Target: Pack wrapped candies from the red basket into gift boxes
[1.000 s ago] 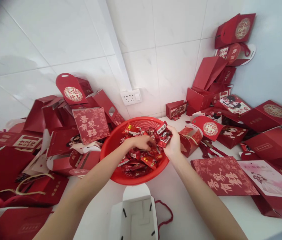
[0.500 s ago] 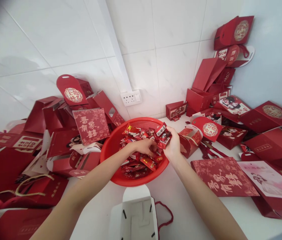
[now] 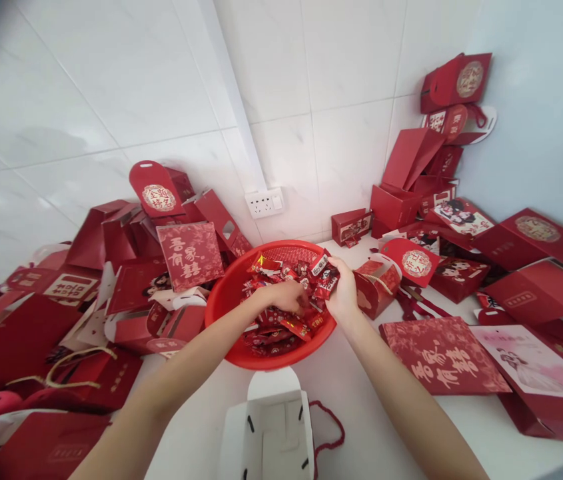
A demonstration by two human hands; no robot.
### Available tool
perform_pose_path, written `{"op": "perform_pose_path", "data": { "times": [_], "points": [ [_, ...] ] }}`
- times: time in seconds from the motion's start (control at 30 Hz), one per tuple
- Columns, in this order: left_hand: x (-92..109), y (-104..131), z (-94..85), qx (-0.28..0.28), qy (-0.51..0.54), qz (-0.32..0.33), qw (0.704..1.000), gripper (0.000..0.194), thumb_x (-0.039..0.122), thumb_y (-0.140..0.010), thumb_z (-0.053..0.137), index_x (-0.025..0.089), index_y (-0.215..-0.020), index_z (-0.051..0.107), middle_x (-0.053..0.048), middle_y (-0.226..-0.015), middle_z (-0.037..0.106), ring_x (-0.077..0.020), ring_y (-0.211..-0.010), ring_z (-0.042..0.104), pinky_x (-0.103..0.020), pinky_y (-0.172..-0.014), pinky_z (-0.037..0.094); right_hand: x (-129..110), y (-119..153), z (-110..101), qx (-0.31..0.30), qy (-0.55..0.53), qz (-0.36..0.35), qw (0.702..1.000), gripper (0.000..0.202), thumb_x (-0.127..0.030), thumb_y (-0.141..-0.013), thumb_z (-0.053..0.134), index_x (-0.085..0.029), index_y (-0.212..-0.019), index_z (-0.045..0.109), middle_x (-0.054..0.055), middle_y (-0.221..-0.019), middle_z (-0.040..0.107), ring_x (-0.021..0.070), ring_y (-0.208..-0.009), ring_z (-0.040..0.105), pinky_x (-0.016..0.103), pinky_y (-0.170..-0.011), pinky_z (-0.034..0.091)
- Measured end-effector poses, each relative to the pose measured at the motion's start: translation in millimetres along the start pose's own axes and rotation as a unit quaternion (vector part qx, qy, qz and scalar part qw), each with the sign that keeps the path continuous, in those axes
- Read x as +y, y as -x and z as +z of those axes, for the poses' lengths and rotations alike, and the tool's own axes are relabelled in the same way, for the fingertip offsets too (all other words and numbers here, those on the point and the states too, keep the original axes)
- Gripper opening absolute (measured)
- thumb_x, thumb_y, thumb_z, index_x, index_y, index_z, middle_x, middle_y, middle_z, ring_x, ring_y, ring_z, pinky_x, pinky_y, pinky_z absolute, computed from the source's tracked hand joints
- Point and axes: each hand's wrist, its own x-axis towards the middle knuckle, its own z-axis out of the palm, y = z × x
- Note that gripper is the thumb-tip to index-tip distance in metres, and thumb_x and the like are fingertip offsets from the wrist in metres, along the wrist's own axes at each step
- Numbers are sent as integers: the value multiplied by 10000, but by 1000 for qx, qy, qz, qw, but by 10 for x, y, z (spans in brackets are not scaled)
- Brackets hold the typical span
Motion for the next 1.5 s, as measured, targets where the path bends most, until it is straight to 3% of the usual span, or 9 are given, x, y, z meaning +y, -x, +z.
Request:
{"op": "perform_pose_path", "data": {
  "times": [0.17, 0.27, 0.4, 0.53, 0.83, 0.97, 1.17, 1.27, 1.5],
  "points": [
    [61, 494, -135, 139, 18, 25, 990, 314, 314, -989, 489, 135, -834, 696, -30, -763, 666, -142, -672, 538, -251, -688, 409, 0, 3, -4, -24, 23, -32, 999, 147, -164, -632, 753, -203, -670, 616, -71, -632, 689, 102, -569, 645, 197, -574, 540],
    [100, 930, -40, 214, 164, 112, 957, 341, 392, -991, 517, 122, -891, 699, -34, -834, 680, -143, -757, 579, -238, -729, 448, -1, 8, -6, -33, 39, -29, 998, 143, -166, -617, 762, -191, -670, 632, -56, -632, 695, 101, -577, 642, 193, -575, 536],
    [184, 1445, 233, 207, 313, 121, 919, 336, 385, -915, 669, 125, -1121, 720, -55, -898, 729, -156, -803, 647, -254, -763, 510, -5, 20, -8, -42, 59, -16, 997, 154, -183, -640, 776, -196, -673, 626, -61, -625, 680, 99, -573, 636, 191, -569, 538],
    [265, 1703, 428, 154, 309, 118, 931, 421, 348, -874, 737, 149, -1241, 687, -62, -909, 754, -165, -829, 686, -274, -812, 536, -27, 37, 4, -53, 80, -6, 995, 207, -177, -657, 798, -199, -653, 593, -75, -597, 647, 87, -552, 620, 175, -550, 525],
    [304, 1911, 461, 140, 170, 52, 974, 202, 330, -921, 673, 157, -956, 769, -49, -888, 753, -138, -779, 673, -210, -713, 482, -71, 155, 17, -143, 190, -21, 971, 279, -246, -559, 885, -213, -675, 634, -77, -611, 648, 92, -520, 601, 199, -507, 500],
    [274, 1986, 485, 90, 193, 30, 977, 189, 290, -886, 703, 173, -1018, 772, -45, -937, 781, -140, -764, 699, -206, -701, 498, -175, 406, 99, -312, 332, 6, 890, 179, -309, -649, 850, -205, -719, 724, -36, -650, 683, 108, -526, 594, 222, -494, 464],
    [276, 2018, 527, 57, 198, -2, 979, 234, 262, -849, 720, 160, -1057, 756, -65, -914, 783, -172, -786, 733, -220, -684, 517, -236, 931, 246, -572, 521, 33, 632, 76, -195, -818, 695, -185, -818, 771, 7, -764, 727, 141, -690, 654, 250, -679, 506],
    [287, 2020, 535, 56, 192, 5, 980, 231, 224, -841, 698, 168, -1060, 744, -57, -938, 779, -168, -790, 736, -223, -688, 519, -185, 1066, 245, -596, 575, 16, 560, 130, -157, -837, 653, -189, -851, 779, 23, -854, 757, 156, -765, 678, 256, -730, 507],
    [317, 2017, 534, 36, 160, -27, 986, 289, 98, -777, 653, 163, -1056, 692, -32, -876, 755, -169, -771, 710, -225, -662, 489, -174, 1106, 266, -513, 518, 90, 679, 276, -374, -999, 515, -175, -945, 699, 34, -824, 737, 147, -651, 697, 236, -573, 515]
  ]
}}
